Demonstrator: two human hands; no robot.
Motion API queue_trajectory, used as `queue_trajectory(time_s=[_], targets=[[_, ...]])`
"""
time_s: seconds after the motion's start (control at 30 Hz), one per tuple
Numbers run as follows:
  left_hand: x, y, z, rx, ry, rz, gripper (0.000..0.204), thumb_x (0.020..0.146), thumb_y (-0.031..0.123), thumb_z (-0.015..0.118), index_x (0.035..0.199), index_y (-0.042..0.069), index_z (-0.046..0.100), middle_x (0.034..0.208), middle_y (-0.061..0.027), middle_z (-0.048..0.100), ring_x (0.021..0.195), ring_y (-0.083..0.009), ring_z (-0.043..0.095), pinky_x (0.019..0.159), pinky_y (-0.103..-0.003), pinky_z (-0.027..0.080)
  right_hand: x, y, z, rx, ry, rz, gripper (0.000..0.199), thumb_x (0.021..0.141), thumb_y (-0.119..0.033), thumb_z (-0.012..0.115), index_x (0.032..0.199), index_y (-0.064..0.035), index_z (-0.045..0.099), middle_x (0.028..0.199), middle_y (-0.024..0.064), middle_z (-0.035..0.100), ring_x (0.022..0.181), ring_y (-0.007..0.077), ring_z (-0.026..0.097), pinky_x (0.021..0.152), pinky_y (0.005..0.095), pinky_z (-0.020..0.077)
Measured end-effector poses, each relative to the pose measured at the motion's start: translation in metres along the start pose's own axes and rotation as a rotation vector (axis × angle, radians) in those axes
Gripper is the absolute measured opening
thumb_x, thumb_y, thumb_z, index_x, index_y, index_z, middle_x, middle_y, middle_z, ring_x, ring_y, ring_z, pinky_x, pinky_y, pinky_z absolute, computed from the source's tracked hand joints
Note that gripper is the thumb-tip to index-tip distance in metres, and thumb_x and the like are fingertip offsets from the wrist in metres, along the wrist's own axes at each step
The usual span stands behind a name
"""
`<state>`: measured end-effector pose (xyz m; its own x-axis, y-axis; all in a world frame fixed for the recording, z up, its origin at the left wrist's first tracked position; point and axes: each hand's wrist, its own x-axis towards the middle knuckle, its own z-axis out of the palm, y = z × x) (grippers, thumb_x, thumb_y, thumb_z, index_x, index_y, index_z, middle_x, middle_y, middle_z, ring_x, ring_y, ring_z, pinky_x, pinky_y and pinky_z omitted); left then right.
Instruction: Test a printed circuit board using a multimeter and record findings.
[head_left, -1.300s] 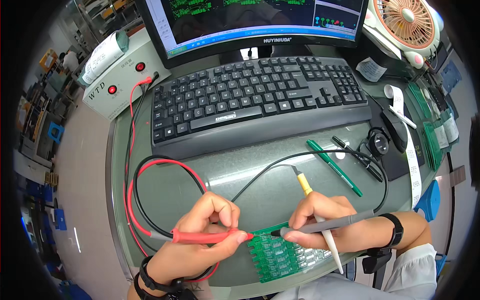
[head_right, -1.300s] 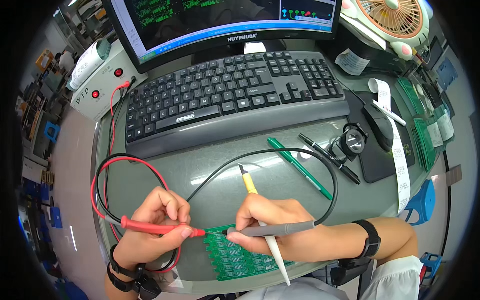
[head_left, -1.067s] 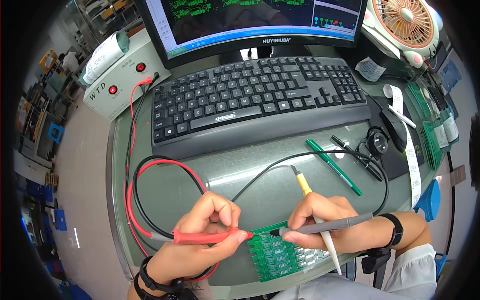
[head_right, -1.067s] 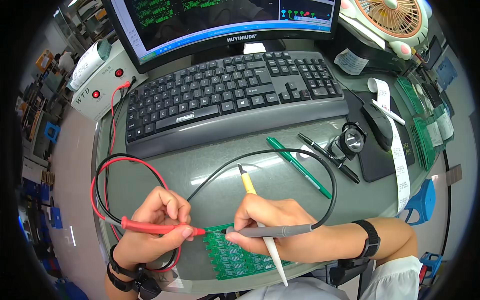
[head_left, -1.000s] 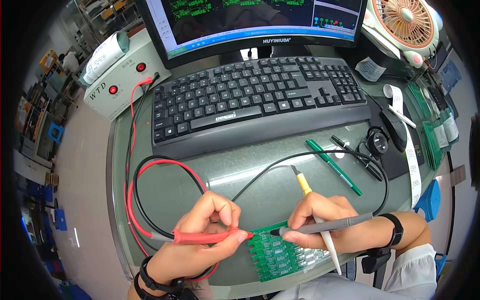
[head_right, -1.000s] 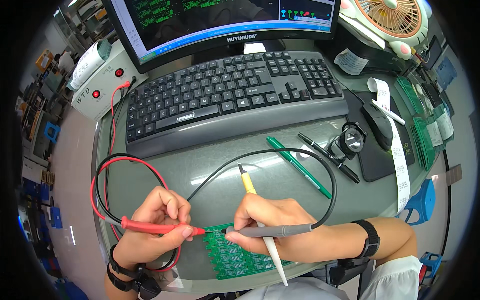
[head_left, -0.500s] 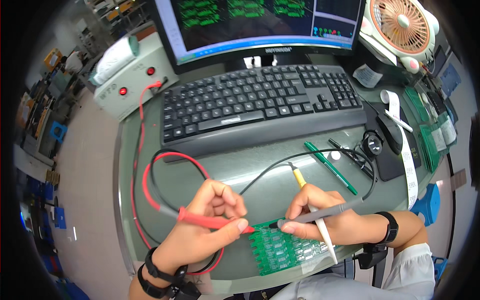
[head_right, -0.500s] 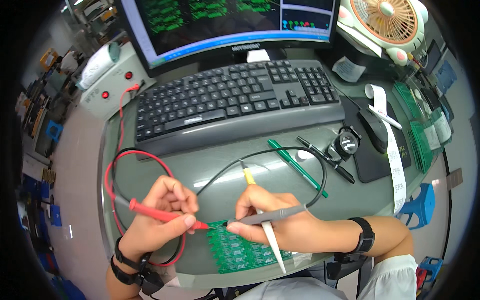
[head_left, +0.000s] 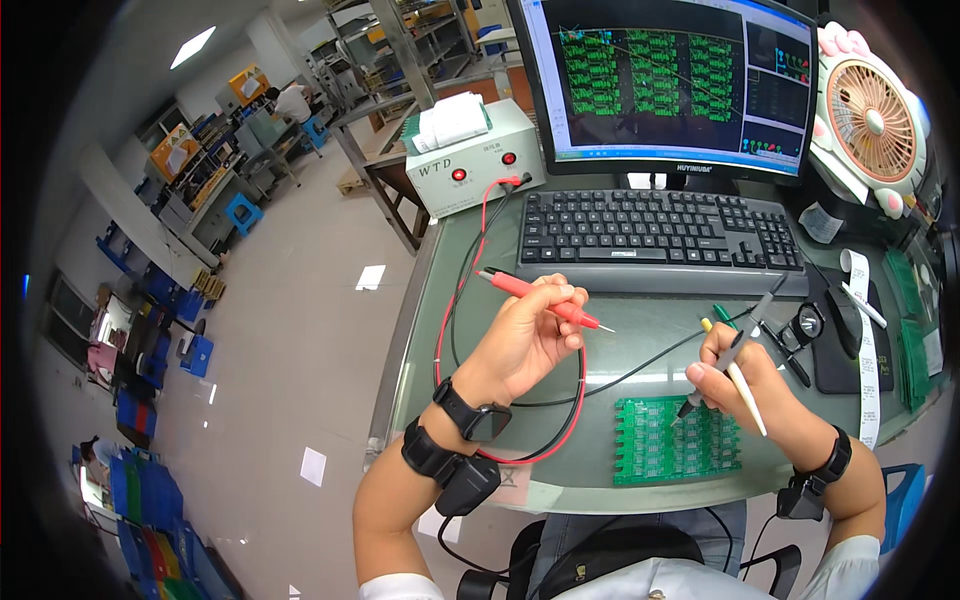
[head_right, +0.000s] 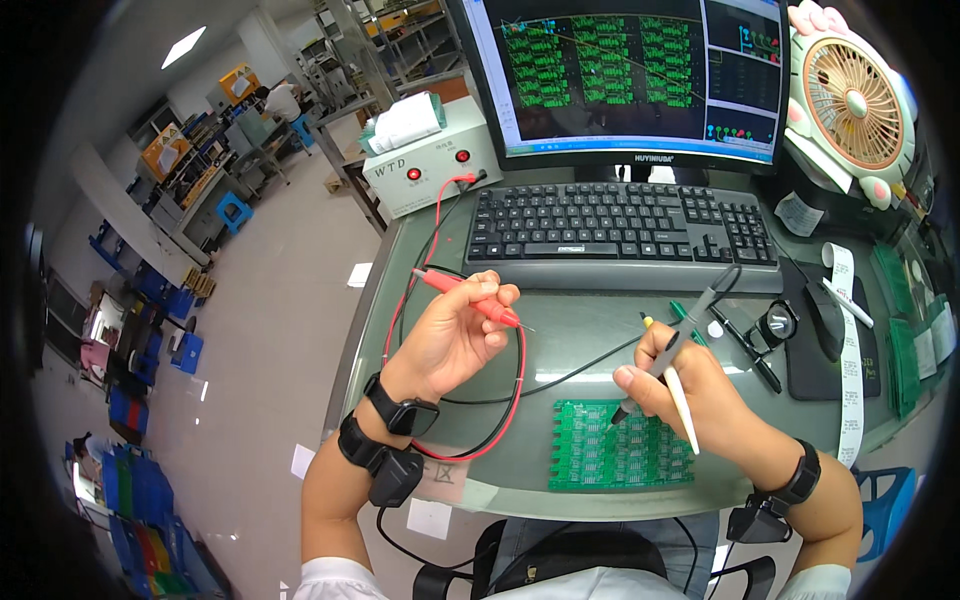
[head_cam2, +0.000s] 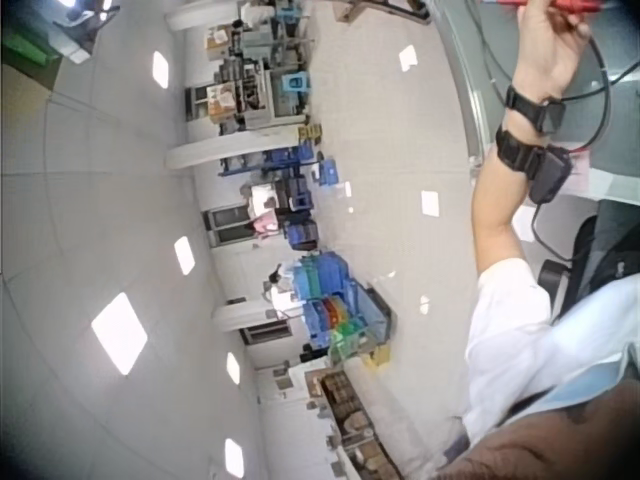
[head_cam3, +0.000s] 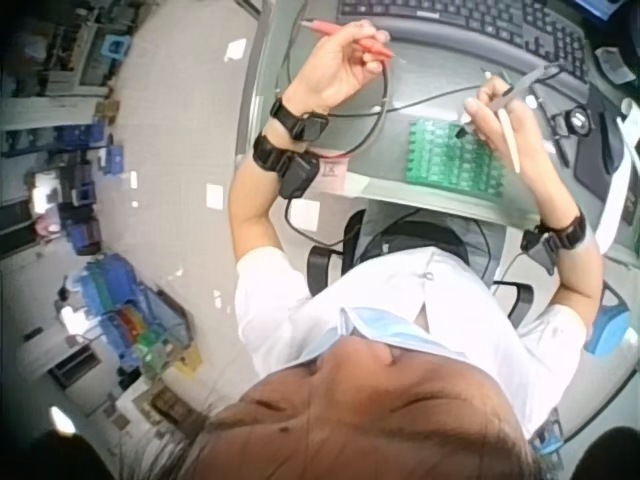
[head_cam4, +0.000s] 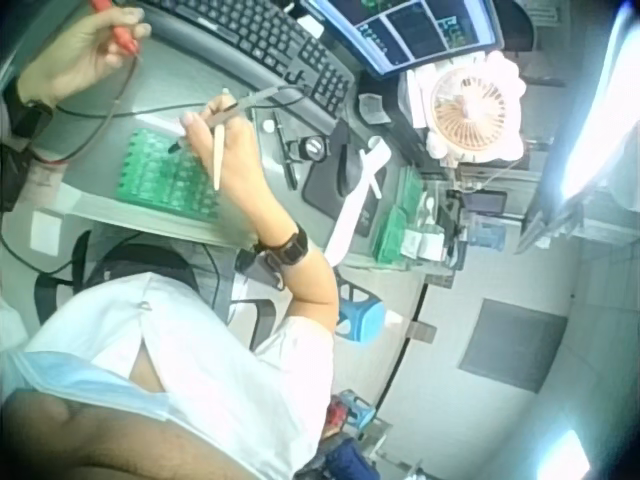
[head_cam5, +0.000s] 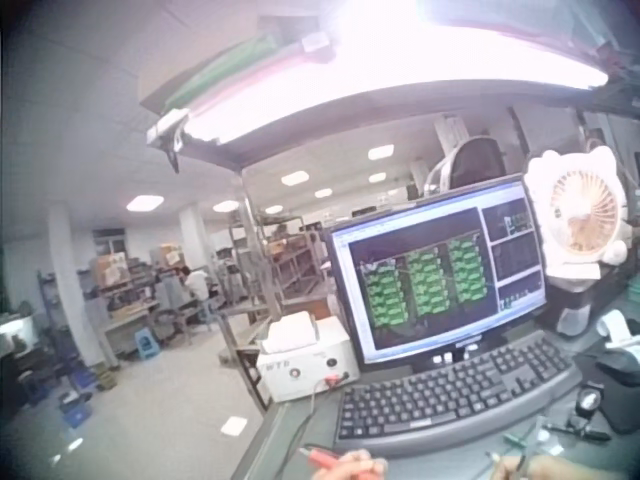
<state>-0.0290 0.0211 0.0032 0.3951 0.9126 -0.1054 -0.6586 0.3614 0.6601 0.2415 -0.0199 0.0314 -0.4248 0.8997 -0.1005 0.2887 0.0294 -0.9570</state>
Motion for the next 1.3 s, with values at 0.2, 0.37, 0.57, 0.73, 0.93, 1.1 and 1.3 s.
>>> queue_trajectory(time_s=[0.2,0.37,0.57,0.73,0.93,1.1,1.3], targets=[[-0.005,0.005,0.029,0.341,-0.079,-0.088,0.019,0.089,0.014,0.054,0.106,0.008,0.049,0.112,-0.0086,0.057,0.068,-0.0077,0.056,0.057,-0.025,0.049,0.019,-0.003,0.004,-0.143,-0.023,-0.195,0.027,0.084,-0.025,0.069,0.082,-0.0065,0.049,0.070,0.0006,0.054,0.062,0.0070,0.052,0.053,0.0244,0.0426],[-0.015,-0.021,0.041,0.808,-0.162,-0.345,0.033,0.085,0.011,0.053,0.117,0.003,0.048,0.089,-0.0064,0.057,0.066,-0.0149,0.060,0.057,-0.028,0.052,0.036,-0.013,0.032,-0.092,0.011,-0.297,0.032,0.088,-0.033,0.063,0.097,-0.0024,0.057,0.079,0.0084,0.063,0.071,0.0132,0.060,0.061,0.0277,0.0483],[-0.018,-0.020,0.026,0.405,-0.128,-0.053,0.016,0.086,0.012,0.054,0.099,0.004,0.049,0.090,-0.0079,0.055,0.068,-0.0143,0.059,0.061,-0.028,0.051,0.019,-0.018,-0.030,-0.184,0.145,-0.201,0.027,0.094,-0.034,0.049,0.095,-0.0075,0.056,0.069,0.0069,0.067,0.054,0.0133,0.060,0.053,0.0282,0.0465],[-0.014,-0.021,0.031,0.201,-0.037,0.137,0.009,0.085,0.010,0.053,0.092,0.007,0.048,0.088,-0.0085,0.053,0.065,-0.0139,0.059,0.056,-0.025,0.052,0.033,0.030,-0.133,-0.868,0.597,-0.253,0.018,0.091,-0.030,0.050,0.093,-0.0127,0.055,0.082,0.0141,0.062,0.079,0.0351,0.061,0.067,0.0445,0.0466],[-0.011,-0.020,0.020,0.177,-0.022,0.172,0.008,0.086,0.009,0.052,0.090,0.006,0.047,0.089,-0.0081,0.053,0.068,-0.0147,0.061,0.061,-0.025,0.054,0.047,0.051,-0.135,-1.111,0.405,-0.232,0.016,0.091,-0.029,0.051,0.091,-0.0133,0.056,0.089,0.0132,0.060,0.091,0.0314,0.056,0.078,0.0423,0.0402],[-0.010,-0.020,0.013,0.164,-0.056,0.188,0.006,0.087,0.010,0.052,0.088,0.006,0.047,0.090,-0.0076,0.053,0.069,-0.0143,0.062,0.065,-0.027,0.056,0.041,0.048,-0.121,-1.019,0.350,-0.332,0.020,0.090,-0.032,0.052,0.087,-0.0120,0.054,0.066,0.0094,0.062,0.065,0.0324,0.062,0.065,0.0453,0.0419],[-0.016,-0.021,0.015,0.186,0.042,0.230,0.005,0.088,0.010,0.052,0.089,0.007,0.048,0.088,-0.0075,0.056,0.061,-0.0114,0.055,0.067,-0.030,0.055,-0.008,0.004,0.001,-0.957,-0.284,-0.506,0.051,0.075,-0.043,0.069,0.109,-0.0085,0.052,0.095,0.0116,0.064,0.093,0.0323,0.061,0.083,0.0440,0.0459]])
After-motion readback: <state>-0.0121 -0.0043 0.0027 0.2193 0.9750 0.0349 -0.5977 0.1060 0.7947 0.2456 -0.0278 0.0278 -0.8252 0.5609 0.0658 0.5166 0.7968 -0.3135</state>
